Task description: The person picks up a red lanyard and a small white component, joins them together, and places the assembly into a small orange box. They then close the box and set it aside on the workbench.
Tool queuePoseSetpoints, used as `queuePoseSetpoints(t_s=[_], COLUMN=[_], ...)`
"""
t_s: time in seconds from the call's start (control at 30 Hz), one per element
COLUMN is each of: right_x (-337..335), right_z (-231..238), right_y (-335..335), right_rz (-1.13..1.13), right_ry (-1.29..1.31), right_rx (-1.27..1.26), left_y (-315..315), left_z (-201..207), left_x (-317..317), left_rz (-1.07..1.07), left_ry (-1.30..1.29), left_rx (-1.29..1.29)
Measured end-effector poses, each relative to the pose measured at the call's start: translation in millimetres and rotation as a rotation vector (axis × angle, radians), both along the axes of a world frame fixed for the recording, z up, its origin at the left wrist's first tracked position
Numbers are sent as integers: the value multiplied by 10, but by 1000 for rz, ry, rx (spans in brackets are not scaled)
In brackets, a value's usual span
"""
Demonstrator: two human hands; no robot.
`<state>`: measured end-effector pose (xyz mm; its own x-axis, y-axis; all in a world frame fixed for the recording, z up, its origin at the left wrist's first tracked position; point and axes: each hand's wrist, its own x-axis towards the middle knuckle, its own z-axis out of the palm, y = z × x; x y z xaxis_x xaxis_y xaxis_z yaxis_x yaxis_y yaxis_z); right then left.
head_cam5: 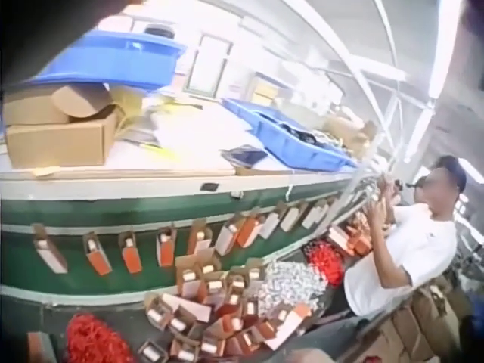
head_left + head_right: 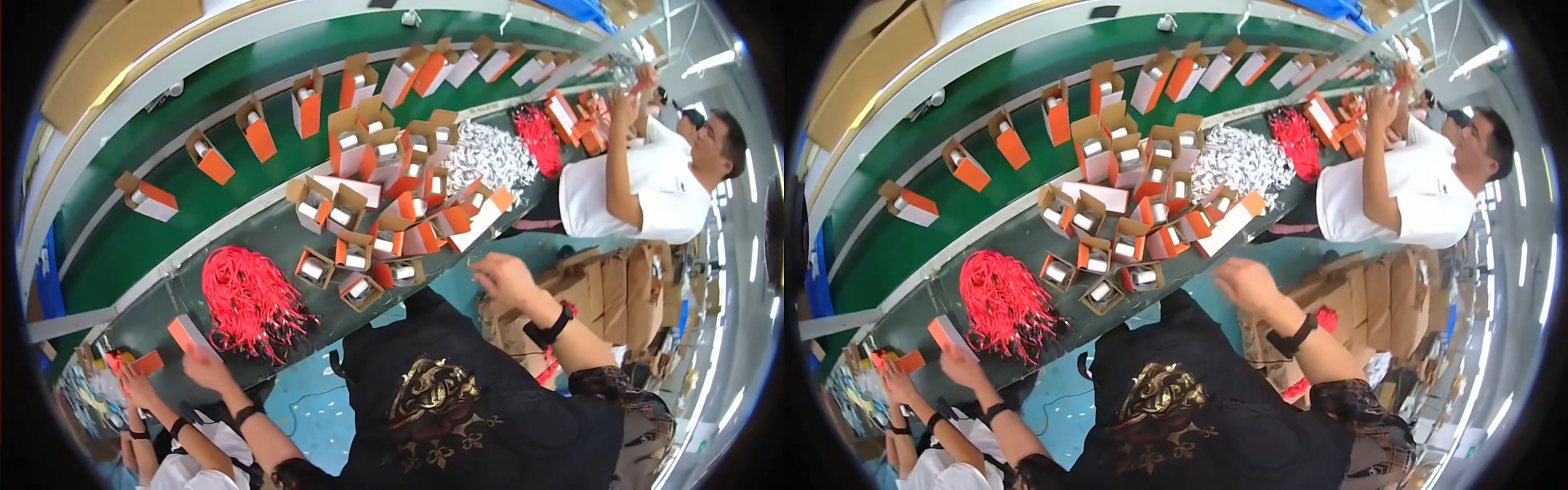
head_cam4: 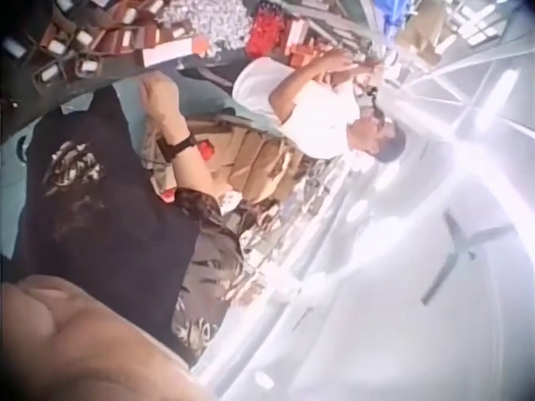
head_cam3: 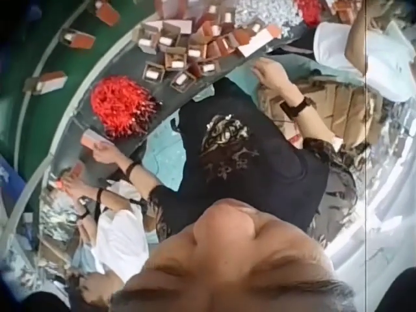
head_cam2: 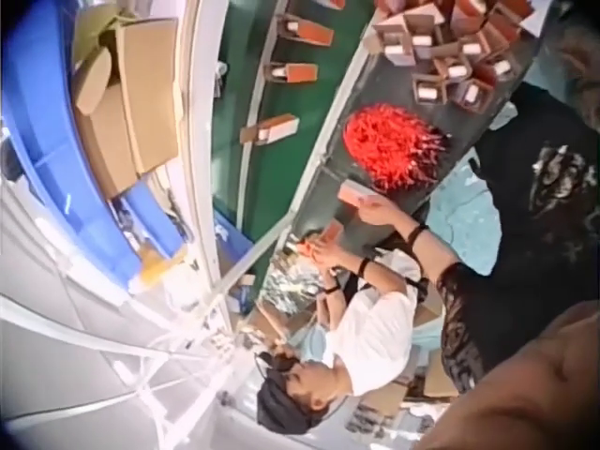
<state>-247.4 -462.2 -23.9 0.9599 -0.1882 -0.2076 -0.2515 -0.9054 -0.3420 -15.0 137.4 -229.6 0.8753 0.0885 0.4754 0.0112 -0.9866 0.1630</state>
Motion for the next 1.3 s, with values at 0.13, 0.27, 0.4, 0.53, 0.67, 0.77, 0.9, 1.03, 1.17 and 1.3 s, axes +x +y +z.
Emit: queuePoseSetpoints(t_s=[0.13, 0.27, 0.4, 0.53, 0.67, 0.77, 0.9, 1.03, 1.17, 1.3], right_x=[-358, -553, -610, -642, -739, -872, -1031, -1110, -1020, -910], right_z=[-324, -425, -476, -454, -453, -487, -528, -676, -689, -694], right_y=[-458, -625, -759, -861, -920, -944, -942, -976, -1045, -1135], right_rz=[-135, -243, -217, -238, -311, -323, -366, -388, -303, -269], right_ry=[-61, -4, 59, 63, 36, 26, 7, 7, 39, -12], right_rx=[-90, 8, 60, 92, 87, 86, 78, 97, 95, 96], left_y=[-838, -1151, -1285, -1552, -1757, -1843, -1753, -1640, -1669, -1590], left_z=[192, -128, 103, 157, 76, 51, 94, 334, 1081, 2002], left_x=[-285, -60, 282, 611, 837, 942, 888, 810, 841, 705], left_rz=[-87, -115, -106, -158, -53, -24, -160, -138, -119, -726], left_ry=[336, 168, 215, 457, 604, 717, 457, 446, 364, 287], left_rx=[-343, -296, -289, -103, -19, 27, -162, -582, -1848, -1776])
